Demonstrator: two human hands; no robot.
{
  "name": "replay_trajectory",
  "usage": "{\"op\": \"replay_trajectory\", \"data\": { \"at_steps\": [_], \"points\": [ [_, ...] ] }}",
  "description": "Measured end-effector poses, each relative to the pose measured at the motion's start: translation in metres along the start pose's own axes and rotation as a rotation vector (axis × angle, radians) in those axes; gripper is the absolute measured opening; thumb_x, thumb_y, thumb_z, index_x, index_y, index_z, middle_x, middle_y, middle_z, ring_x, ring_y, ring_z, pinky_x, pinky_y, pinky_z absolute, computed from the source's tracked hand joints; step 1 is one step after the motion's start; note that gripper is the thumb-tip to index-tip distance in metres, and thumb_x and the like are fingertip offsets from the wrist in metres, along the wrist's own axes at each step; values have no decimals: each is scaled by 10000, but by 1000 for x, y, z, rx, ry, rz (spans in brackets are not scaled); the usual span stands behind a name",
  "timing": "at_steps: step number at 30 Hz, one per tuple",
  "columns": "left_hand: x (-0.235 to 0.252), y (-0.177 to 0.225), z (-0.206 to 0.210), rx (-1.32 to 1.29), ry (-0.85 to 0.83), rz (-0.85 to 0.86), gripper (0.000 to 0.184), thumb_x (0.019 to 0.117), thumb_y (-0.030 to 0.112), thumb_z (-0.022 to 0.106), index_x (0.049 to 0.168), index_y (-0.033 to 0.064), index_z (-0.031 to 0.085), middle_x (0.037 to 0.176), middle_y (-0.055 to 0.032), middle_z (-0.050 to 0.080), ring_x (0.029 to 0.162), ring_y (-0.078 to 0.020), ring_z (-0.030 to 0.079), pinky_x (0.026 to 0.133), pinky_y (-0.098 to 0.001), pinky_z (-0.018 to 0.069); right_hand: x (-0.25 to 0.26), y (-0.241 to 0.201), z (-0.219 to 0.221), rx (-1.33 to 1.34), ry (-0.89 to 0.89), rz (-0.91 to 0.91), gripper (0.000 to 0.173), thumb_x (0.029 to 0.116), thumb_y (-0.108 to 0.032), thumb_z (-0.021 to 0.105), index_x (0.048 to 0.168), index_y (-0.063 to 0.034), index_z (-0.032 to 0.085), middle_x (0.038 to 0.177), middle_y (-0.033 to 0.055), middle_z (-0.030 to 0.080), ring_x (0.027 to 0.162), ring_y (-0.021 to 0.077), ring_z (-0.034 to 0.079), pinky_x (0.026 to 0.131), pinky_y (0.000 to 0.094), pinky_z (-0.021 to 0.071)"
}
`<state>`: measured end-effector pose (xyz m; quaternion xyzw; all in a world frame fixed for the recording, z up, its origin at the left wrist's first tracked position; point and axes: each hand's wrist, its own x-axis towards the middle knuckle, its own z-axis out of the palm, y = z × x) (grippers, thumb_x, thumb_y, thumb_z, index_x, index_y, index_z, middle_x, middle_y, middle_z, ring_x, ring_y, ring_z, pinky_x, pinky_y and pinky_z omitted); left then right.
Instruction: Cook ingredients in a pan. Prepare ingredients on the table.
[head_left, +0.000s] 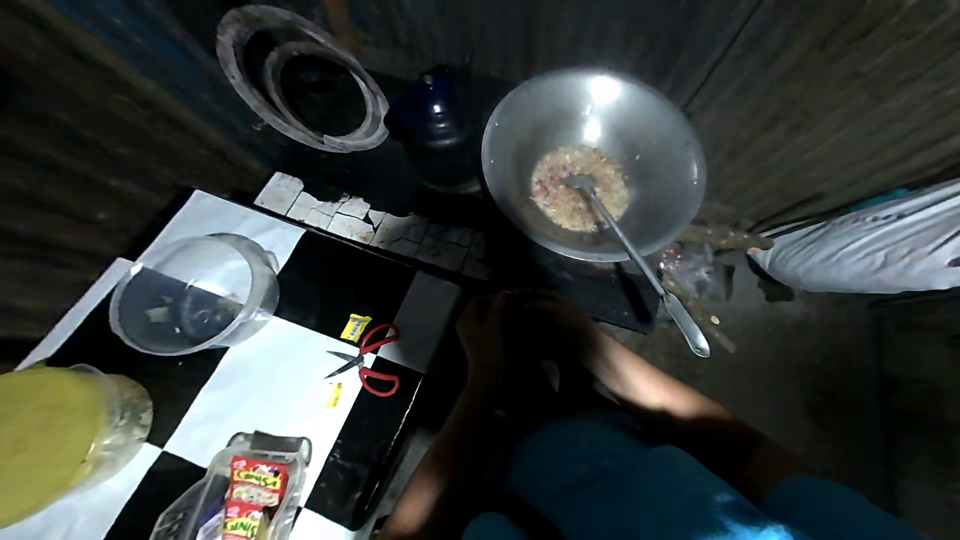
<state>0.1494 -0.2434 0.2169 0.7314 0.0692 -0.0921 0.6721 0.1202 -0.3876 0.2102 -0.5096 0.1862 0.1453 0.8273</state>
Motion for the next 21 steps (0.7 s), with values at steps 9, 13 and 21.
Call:
{"op": "replay_trajectory", "data": {
  "at_steps": [9,13,21],
  "points": [
    [-2,1,-6,-24,-78,-24,212,1020,151,622,1151,-15,617,919,-61,672,805,-99,650,747,-272,564,-3,-3,17,-238,166,-137,191,995,-70,622,1159,-5,696,1004,88,720,866,135,682,798,329,588],
    [-3,1,-11,30,-164,45,418,931,127,735,1277,-30,559,1052,-103,669,923,-119,660,832,-298,575,-2,1,16,-161,171,-201,112,968,-14,631,1044,11,709,954,90,718,819,129,667,745,306,575],
    [-5,-2,-24,20,-141,-3,252,1061,156,538,1186,-34,647,955,-112,692,822,-132,680,771,-319,590,-8,0,25,23,166,-104,118,1029,-67,580,1055,16,659,829,91,694,683,142,670,656,287,587]
  ]
}}
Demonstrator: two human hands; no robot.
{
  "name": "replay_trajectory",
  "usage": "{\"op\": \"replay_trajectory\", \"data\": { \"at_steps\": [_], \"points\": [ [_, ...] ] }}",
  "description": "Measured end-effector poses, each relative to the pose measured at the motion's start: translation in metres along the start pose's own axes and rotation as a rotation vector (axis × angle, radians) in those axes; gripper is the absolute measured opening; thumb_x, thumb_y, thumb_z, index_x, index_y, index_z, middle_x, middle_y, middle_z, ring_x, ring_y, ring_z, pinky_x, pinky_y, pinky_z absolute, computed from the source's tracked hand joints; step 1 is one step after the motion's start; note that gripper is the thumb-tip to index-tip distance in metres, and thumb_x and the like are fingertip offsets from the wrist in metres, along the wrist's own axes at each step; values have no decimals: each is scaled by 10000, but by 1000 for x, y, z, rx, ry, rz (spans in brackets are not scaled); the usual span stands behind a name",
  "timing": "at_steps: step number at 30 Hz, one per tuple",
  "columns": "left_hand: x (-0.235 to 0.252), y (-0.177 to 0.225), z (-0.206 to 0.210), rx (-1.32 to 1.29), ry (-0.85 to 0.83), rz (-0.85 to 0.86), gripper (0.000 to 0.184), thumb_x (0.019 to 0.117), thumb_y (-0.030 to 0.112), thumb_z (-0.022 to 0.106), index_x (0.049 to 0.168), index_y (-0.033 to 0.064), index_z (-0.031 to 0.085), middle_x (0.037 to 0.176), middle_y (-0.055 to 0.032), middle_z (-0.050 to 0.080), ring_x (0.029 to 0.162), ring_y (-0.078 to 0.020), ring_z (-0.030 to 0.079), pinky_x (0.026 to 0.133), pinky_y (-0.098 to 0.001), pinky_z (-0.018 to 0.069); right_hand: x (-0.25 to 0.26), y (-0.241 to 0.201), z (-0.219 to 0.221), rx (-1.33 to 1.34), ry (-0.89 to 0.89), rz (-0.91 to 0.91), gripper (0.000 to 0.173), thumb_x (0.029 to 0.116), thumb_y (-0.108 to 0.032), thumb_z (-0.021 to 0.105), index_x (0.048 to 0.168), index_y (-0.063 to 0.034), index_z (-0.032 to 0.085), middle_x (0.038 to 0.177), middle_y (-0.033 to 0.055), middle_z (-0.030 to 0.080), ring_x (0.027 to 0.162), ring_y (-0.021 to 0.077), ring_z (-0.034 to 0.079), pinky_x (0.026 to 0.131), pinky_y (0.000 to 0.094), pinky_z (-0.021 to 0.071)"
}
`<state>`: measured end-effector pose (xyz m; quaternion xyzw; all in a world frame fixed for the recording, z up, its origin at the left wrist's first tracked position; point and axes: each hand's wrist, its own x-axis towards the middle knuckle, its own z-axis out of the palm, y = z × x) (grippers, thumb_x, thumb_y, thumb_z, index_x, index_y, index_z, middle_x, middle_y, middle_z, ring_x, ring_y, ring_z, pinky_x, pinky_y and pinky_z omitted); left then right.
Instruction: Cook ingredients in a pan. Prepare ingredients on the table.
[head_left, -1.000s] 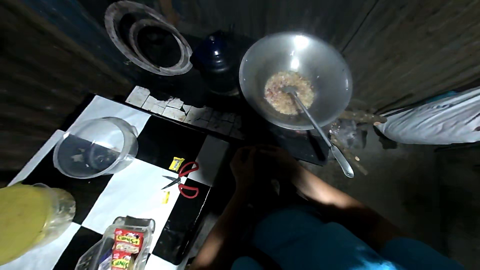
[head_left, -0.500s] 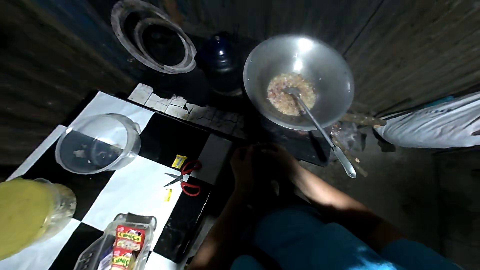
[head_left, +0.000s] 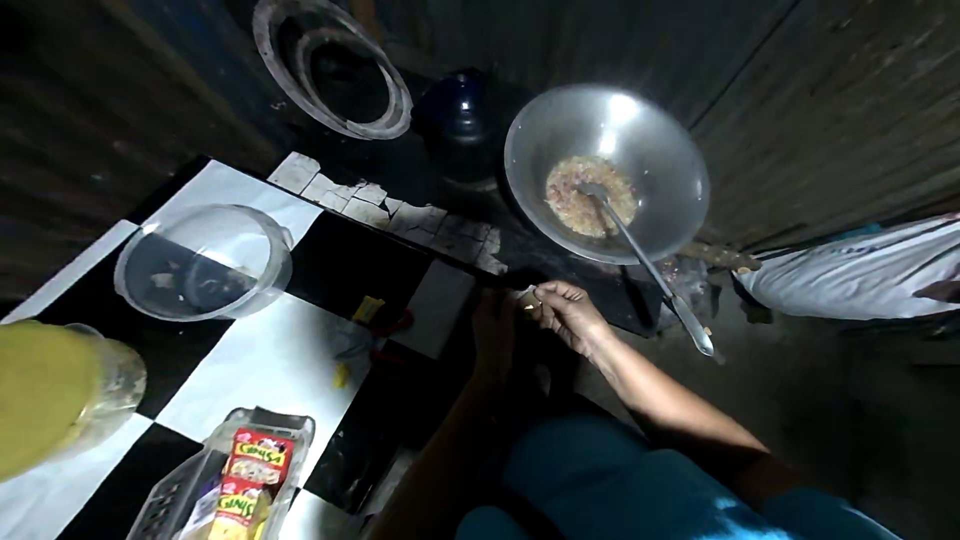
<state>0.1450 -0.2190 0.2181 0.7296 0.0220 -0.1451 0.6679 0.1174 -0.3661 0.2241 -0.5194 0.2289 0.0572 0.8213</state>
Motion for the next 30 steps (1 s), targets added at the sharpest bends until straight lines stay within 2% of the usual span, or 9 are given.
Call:
{"op": "replay_trajectory", "data": {
  "at_steps": [4,10,12,16,18,20,22,26,30],
  "points": [
    [-3,-2,-3,-68,26,11,234,1037,100,572,1201,-66,577,958,-131,674,759,-155,698,716,-324,622,-4,3,7,24,41,20,127,1037,-67,571,1015,19,661,813,100,689,643,141,661,605,268,580],
    [-9,0,-9,229,42,107,200,1015,91,593,1091,-91,633,958,-169,672,800,-175,697,761,-341,612,-9,6,15,26,29,13,141,1051,-73,547,1000,20,639,776,103,687,612,140,659,581,259,574],
    [-9,-4,-13,144,20,94,206,1031,78,552,1116,-98,619,961,-163,676,803,-180,704,762,-341,616,-9,8,15,43,22,11,142,1052,-70,541,1002,17,641,780,108,691,614,144,664,583,263,578],
    [-10,-5,-19,-95,-7,26,140,1028,49,496,1022,-56,588,781,-83,711,733,-150,712,748,-328,606,-9,8,15,60,27,29,143,1057,-74,534,1029,17,640,793,105,687,634,151,665,596,270,581],
    [-9,-2,-20,-100,-7,-5,116,1020,37,513,1062,-54,571,809,-89,698,724,-151,703,720,-323,605,-10,8,14,-14,2,2,144,1054,-77,545,1035,19,651,784,95,684,632,138,661,596,265,576],
    [-8,3,-25,-30,-71,4,238,1010,79,598,1200,-52,539,975,-120,665,807,-165,697,751,-332,617,-10,8,11,-117,-34,-37,144,1046,-86,563,1017,13,665,749,72,677,614,113,644,596,250,563],
    [-5,4,-32,124,-126,67,323,971,150,687,1219,-40,604,1063,-140,664,896,-172,661,809,-343,573,-9,9,10,-188,-51,-72,144,1036,-88,583,993,5,684,717,49,661,591,94,620,576,236,545],
    [-6,6,-31,241,-55,39,194,1007,162,644,1060,-17,695,902,-85,681,786,-109,643,749,-293,556,-8,11,13,-262,46,-91,115,999,-111,662,1044,-9,686,762,49,647,570,84,574,516,215,488],
    [-11,-1,-22,204,56,94,171,996,144,650,1046,-10,709,892,-79,688,784,-106,649,752,-294,558,-8,14,17,-233,52,-42,190,1024,-189,642,992,-22,557,709,45,604,479,73,507,454,201,443]
  ]
}}
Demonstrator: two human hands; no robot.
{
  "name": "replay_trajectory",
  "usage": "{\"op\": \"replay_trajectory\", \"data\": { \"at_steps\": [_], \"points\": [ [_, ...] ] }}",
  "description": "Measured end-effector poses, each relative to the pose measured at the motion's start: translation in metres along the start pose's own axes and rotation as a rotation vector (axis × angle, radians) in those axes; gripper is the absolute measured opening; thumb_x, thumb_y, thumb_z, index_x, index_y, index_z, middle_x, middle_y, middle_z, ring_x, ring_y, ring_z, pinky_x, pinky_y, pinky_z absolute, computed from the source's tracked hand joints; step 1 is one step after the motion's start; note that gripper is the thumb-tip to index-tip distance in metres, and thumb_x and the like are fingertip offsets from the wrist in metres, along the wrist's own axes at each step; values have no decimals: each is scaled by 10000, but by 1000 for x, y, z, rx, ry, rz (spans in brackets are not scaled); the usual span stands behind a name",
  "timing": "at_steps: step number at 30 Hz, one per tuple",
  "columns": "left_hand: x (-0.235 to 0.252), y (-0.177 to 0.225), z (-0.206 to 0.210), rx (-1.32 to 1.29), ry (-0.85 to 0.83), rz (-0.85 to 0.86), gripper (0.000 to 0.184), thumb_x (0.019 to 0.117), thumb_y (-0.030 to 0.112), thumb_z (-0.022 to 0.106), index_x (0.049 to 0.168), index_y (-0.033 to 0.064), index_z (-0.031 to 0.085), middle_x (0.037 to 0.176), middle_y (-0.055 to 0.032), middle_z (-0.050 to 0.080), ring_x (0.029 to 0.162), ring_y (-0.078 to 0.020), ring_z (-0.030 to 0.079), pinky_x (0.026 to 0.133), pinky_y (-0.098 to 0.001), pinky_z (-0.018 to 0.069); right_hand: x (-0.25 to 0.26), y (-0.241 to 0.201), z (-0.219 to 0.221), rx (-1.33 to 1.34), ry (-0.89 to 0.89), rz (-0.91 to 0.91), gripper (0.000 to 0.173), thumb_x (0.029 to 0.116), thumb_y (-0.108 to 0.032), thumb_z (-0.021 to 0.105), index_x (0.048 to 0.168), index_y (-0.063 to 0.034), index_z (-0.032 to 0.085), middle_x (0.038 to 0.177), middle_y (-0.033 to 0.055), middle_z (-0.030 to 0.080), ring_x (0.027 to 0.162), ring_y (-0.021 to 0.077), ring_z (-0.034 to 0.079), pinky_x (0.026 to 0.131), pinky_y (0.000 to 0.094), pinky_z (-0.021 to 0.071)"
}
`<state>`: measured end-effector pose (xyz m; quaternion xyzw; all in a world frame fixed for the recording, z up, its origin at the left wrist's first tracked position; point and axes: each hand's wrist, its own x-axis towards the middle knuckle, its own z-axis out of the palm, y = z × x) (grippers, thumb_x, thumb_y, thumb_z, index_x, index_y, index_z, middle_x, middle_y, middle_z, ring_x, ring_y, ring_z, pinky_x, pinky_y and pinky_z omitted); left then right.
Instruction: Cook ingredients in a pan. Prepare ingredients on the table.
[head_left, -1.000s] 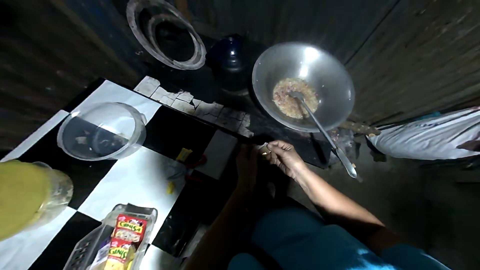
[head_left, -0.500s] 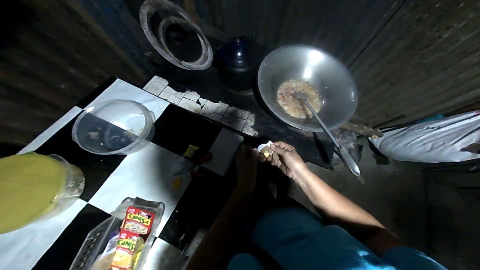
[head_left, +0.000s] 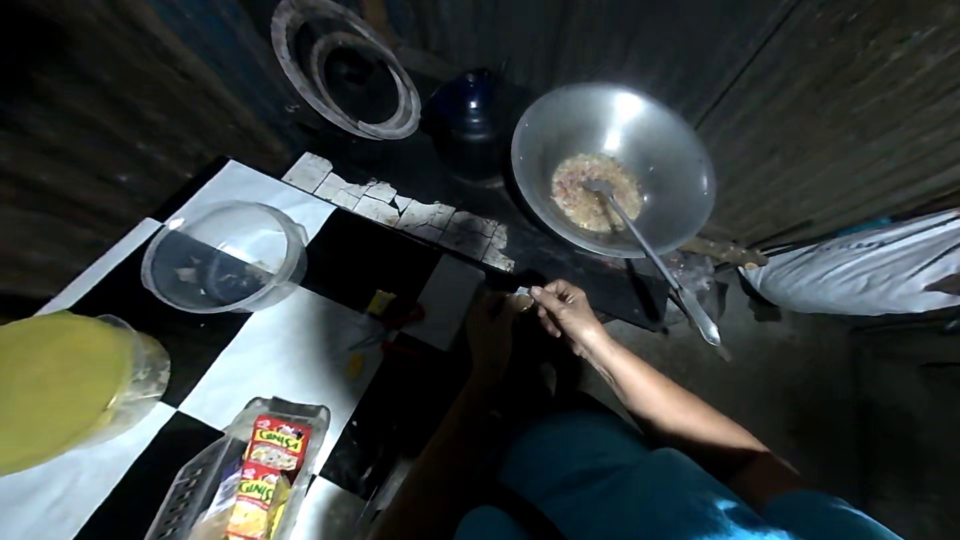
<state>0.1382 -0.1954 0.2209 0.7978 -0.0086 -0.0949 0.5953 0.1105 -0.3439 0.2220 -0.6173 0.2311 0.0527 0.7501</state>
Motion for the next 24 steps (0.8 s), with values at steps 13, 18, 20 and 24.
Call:
{"op": "replay_trajectory", "data": {
  "at_steps": [13,18,20,24],
  "points": [
    [-15,0,11,-246,55,-8,156,967,54,641,1082,-46,672,927,-66,697,836,-77,663,784,-267,573,0,-4,-18,140,-240,19,194,998,-54,563,1186,-30,605,956,64,683,772,130,662,725,314,585],
    [-8,-9,11,-394,104,-215,198,1001,94,611,1160,-22,633,974,-97,659,836,-133,628,746,-309,550,7,1,-26,127,-274,77,280,991,6,483,1230,-31,622,1019,76,692,831,153,680,773,337,598],
    [-7,-9,7,-398,125,-250,207,1022,101,576,1184,-17,625,999,-97,647,837,-126,609,742,-302,532,8,-5,-30,72,-297,72,283,983,7,488,1227,-16,628,1014,74,705,812,143,691,763,319,607],
    [-5,-17,-9,-387,174,-271,211,1033,119,548,1185,-10,618,1020,-106,652,875,-152,639,770,-332,565,29,-34,-65,-361,-179,-204,298,990,36,503,1255,3,636,1079,93,715,839,160,714,795,349,626]
  ]
}}
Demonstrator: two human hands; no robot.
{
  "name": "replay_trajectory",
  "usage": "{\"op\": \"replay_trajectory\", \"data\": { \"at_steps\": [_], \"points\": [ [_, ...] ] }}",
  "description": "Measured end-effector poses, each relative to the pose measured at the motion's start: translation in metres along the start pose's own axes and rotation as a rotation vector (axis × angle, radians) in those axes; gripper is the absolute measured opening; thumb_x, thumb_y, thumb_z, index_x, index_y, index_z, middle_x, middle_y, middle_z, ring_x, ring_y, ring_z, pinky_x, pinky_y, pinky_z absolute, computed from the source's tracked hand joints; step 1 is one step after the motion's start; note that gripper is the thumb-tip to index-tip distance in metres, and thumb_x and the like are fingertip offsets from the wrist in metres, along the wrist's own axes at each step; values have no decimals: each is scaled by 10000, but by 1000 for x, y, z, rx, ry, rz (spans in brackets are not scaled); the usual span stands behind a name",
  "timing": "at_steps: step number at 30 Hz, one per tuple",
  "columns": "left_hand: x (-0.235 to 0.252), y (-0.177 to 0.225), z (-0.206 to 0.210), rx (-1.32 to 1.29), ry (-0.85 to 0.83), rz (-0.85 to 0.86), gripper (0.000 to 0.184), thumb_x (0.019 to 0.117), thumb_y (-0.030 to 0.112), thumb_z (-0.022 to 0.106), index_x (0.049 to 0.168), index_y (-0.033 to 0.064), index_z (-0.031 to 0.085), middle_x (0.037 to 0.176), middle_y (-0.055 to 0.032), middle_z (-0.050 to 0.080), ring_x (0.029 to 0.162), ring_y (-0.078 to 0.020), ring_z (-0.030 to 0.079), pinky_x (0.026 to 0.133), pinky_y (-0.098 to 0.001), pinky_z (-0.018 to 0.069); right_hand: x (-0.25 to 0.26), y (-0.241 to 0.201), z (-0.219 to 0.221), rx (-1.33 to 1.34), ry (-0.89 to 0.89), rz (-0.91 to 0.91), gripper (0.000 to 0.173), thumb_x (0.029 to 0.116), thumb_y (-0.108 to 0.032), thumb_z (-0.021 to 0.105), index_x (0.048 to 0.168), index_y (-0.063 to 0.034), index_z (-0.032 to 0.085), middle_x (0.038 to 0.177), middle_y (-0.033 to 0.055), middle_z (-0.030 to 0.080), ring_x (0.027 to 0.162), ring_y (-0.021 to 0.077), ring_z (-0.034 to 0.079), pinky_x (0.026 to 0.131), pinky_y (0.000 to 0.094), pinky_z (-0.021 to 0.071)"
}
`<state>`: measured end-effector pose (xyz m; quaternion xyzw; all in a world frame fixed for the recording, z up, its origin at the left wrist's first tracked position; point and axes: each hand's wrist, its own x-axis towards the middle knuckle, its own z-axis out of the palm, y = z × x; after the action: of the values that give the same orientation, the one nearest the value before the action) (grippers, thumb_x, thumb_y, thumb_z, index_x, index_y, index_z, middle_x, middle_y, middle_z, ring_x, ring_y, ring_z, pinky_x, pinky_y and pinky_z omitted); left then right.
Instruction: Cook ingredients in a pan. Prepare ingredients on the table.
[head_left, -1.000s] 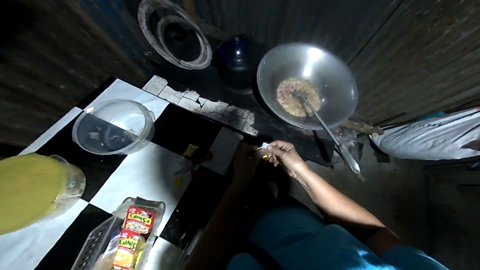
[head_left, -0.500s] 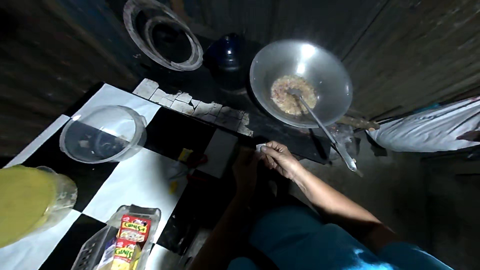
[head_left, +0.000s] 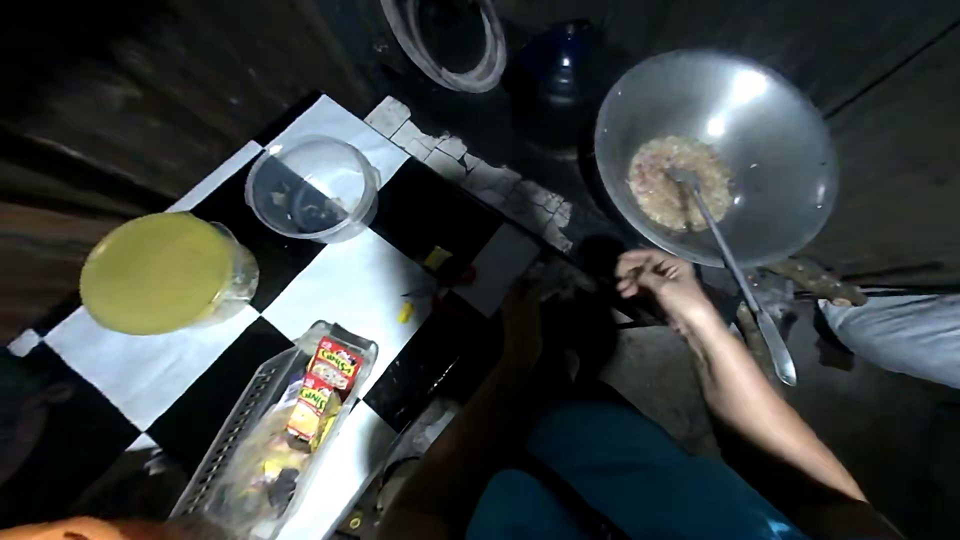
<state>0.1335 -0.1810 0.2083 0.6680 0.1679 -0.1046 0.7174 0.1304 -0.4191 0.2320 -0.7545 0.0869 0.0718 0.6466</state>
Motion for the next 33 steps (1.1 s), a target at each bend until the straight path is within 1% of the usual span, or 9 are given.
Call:
{"op": "replay_trajectory", "data": {
  "at_steps": [2,6,9,11,13,16,22,28,33],
  "points": [
    [-2,1,-13,49,43,-45,229,1029,112,552,1215,-13,602,1048,-126,636,892,-171,625,776,-346,554,21,-10,-33,-416,159,-114,259,980,-9,588,1231,14,651,1109,152,717,940,230,710,871,436,595],
    [-13,-4,-47,212,86,37,280,994,64,566,1249,-49,555,1015,-137,633,875,-162,626,768,-330,545,68,-23,-74,-867,269,27,255,955,-11,643,1204,36,659,1129,297,685,1073,499,658,948,701,485],
    [-18,-6,-78,416,185,117,296,1044,66,478,1298,-73,538,970,-136,647,788,-150,644,728,-318,569,92,-27,-90,-947,386,-27,370,982,-104,648,1332,11,614,1363,337,557,1253,546,546,1048,703,425],
    [-16,0,-106,605,256,120,344,1085,132,407,1326,-69,548,1063,-191,660,897,-213,651,829,-386,551,98,-46,-83,-935,440,-126,472,975,-103,647,1422,7,547,1520,326,427,1390,533,426,1138,662,357],
    [-10,-2,-138,778,312,179,413,1101,237,412,1341,-66,556,1196,-249,657,1096,-312,659,985,-478,520,96,-66,-50,-908,428,-211,451,987,-129,624,1410,14,560,1510,311,444,1382,497,450,1134,618,382],
    [9,-8,-169,1044,418,170,515,1041,324,561,1410,-33,531,1278,-285,635,1179,-417,639,1016,-587,493,91,-82,33,-904,238,-351,356,997,-151,620,1310,18,636,1410,288,544,1319,447,528,1110,575,436],
    [29,-21,-178,1369,439,-4,377,1054,272,493,1329,57,637,1353,-229,615,1186,-410,642,915,-593,539,109,-36,214,-880,-331,-499,344,975,-197,680,1295,-71,682,1403,215,583,1330,385,539,1117,546,440],
    [18,-29,-186,1278,402,88,357,1001,227,596,1268,-3,655,1360,-264,591,1262,-420,582,1028,-572,484,122,-31,289,-913,-471,-358,462,1003,-182,645,1450,-103,563,1444,251,526,1345,442,506,1069,599,464],
    [3,-15,-182,805,354,99,302,980,109,631,1225,-68,645,1115,-233,686,1027,-321,673,936,-459,541,130,-24,294,-959,-387,-341,248,999,-155,650,1215,-56,719,1366,250,587,1288,449,547,1045,614,478]
  ]
}}
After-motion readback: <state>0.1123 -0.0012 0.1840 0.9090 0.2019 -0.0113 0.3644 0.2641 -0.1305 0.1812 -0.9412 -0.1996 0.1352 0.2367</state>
